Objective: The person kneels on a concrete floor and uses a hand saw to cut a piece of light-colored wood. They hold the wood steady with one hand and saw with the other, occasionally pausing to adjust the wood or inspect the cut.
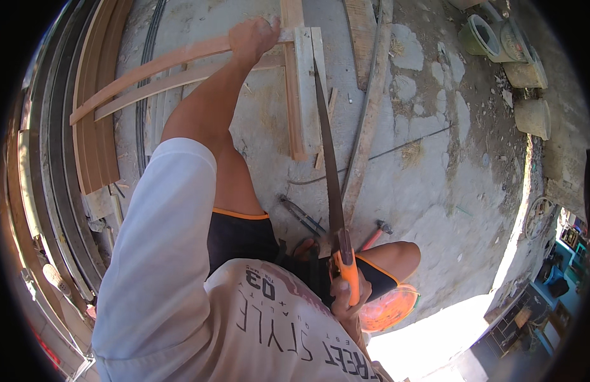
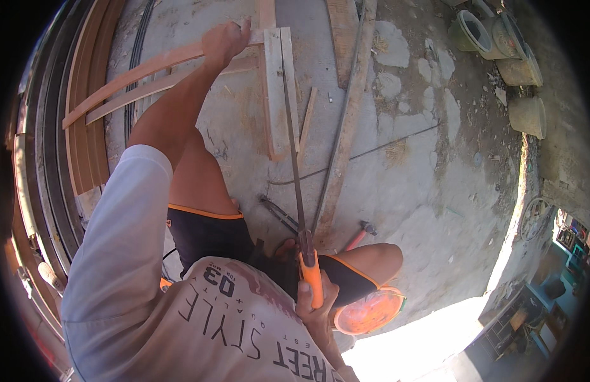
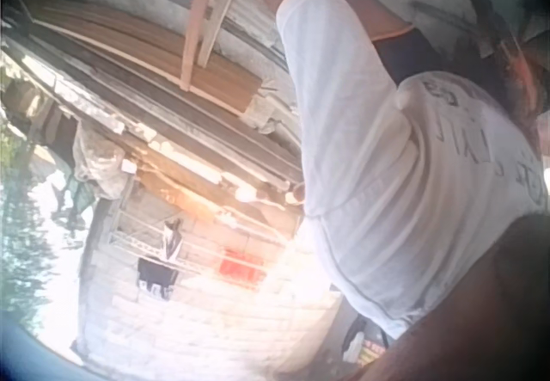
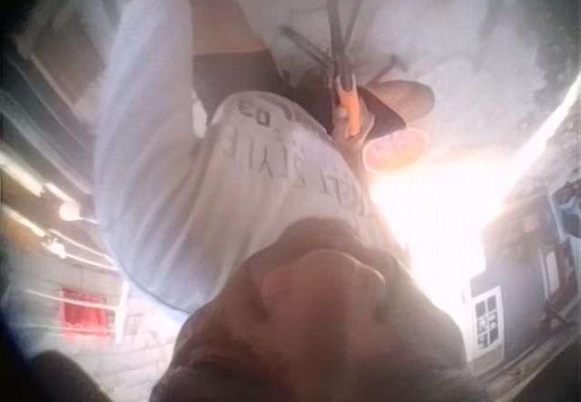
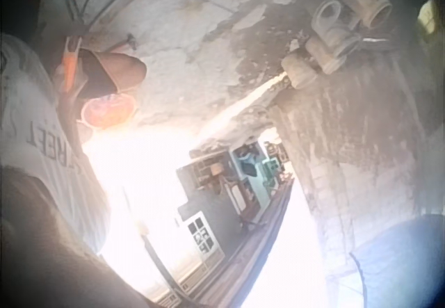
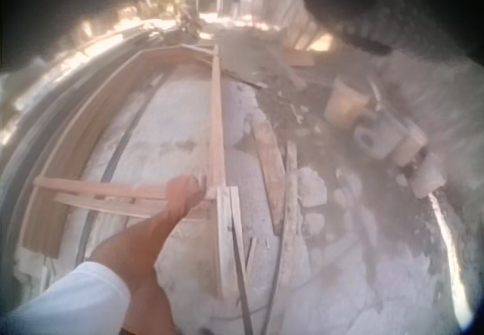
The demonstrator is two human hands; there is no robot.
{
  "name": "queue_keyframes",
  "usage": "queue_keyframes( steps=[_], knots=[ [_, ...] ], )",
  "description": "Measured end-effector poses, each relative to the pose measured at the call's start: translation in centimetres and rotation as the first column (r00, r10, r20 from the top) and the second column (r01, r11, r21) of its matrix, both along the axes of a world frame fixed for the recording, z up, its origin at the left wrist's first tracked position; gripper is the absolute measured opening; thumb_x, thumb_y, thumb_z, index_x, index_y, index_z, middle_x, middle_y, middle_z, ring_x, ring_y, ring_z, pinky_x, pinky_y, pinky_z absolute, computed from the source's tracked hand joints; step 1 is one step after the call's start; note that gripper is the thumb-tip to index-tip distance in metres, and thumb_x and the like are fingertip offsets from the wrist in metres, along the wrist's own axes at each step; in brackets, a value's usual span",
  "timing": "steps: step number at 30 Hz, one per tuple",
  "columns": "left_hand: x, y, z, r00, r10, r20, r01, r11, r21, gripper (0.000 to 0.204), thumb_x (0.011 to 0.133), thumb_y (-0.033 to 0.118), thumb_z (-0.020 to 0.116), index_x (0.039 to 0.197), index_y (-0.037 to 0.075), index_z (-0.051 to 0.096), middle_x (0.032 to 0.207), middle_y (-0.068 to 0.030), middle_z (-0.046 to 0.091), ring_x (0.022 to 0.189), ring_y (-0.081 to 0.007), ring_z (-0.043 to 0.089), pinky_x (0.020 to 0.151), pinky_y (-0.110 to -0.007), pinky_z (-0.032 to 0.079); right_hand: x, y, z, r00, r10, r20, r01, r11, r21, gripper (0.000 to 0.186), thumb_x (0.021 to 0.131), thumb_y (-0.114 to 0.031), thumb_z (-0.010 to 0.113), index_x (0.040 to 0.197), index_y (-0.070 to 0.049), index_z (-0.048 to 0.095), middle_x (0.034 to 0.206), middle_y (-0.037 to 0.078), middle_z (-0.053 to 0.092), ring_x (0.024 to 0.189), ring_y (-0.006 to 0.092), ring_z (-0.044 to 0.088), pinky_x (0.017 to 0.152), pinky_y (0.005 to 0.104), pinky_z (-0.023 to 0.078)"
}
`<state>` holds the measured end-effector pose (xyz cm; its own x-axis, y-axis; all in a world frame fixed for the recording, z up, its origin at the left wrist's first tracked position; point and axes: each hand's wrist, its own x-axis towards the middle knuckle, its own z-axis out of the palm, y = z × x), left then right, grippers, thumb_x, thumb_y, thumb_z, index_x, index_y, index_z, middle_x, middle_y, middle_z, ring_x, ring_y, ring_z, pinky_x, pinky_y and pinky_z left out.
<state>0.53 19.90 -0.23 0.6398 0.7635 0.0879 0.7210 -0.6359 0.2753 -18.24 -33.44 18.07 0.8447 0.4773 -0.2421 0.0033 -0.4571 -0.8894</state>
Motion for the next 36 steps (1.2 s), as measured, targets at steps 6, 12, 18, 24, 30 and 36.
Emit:
queue_keyframes(
  steps=[6,12,18,24,30,36],
  knots=[
    [0.6,-1.0,1.1,0.999,-0.023,-0.024,0.022,0.999,-0.024,0.067,0.104,0.056,0.046,0.092,0.002,0.082,0.088,-0.0251,0.077,0.082,-0.0429,0.076,0.076,-0.051,0.058,3.7,3.0,-0.5,1.000,0.016,0.010,-0.016,0.999,0.037,0.049,0.105,-0.043,0.059,0.101,0.004,0.068,0.068,0.004,0.057,0.057,0.0117,0.053,0.054,0.0322,0.040],
    [-1.3,-0.5,0.1,1.000,0.006,0.000,-0.006,0.999,-0.045,0.073,0.106,0.059,0.041,0.089,0.001,0.081,0.086,-0.0263,0.076,0.083,-0.0472,0.075,0.078,-0.054,0.058,10.7,13.3,-0.5,0.977,0.060,-0.203,-0.048,0.997,0.066,0.031,0.106,-0.026,0.062,0.110,0.005,0.066,0.077,0.003,0.057,0.072,0.0099,0.050,0.063,0.0288,0.041],
    [-0.6,-0.7,0.6,1.000,0.015,0.010,-0.015,0.997,-0.070,0.072,0.105,0.059,0.042,0.090,0.000,0.081,0.089,-0.0265,0.076,0.085,-0.0471,0.075,0.078,-0.054,0.058,-0.5,-1.3,4.5,0.992,-0.034,-0.119,0.028,0.998,-0.054,0.062,0.106,-0.051,0.055,0.107,0.009,0.069,0.071,0.002,0.058,0.065,0.0084,0.053,0.058,0.0267,0.039],
    [0.3,-0.8,0.5,1.000,0.002,0.023,0.000,0.997,-0.071,0.071,0.104,0.059,0.043,0.089,0.001,0.081,0.089,-0.0267,0.076,0.084,-0.0469,0.075,0.076,-0.054,0.058,7.1,6.5,-2.0,0.976,-0.036,-0.214,0.055,0.995,0.084,0.048,0.107,-0.042,0.056,0.091,0.001,0.066,0.066,-0.002,0.053,0.057,0.0065,0.047,0.052,0.0247,0.035],
    [-0.4,-1.0,-0.5,0.999,0.008,0.042,-0.006,0.999,-0.040,0.069,0.105,0.057,0.044,0.088,0.001,0.081,0.087,-0.0279,0.076,0.083,-0.0468,0.075,0.075,-0.054,0.058,9.7,12.2,-3.0,0.984,0.028,-0.173,-0.027,1.000,0.011,0.040,0.107,-0.036,0.060,0.086,-0.002,0.061,0.066,-0.003,0.051,0.058,0.0065,0.045,0.052,0.0271,0.033],
    [-1.1,-0.9,0.7,0.999,0.008,0.037,-0.005,0.998,-0.065,0.069,0.104,0.057,0.045,0.087,0.001,0.081,0.086,-0.0279,0.075,0.082,-0.0474,0.075,0.075,-0.054,0.058,-1.7,-2.0,2.2,0.989,-0.105,-0.103,0.108,0.994,0.024,0.069,0.106,-0.055,0.054,0.117,0.012,0.070,0.066,-0.001,0.054,0.058,0.0063,0.049,0.055,0.0262,0.037]
  ],
)
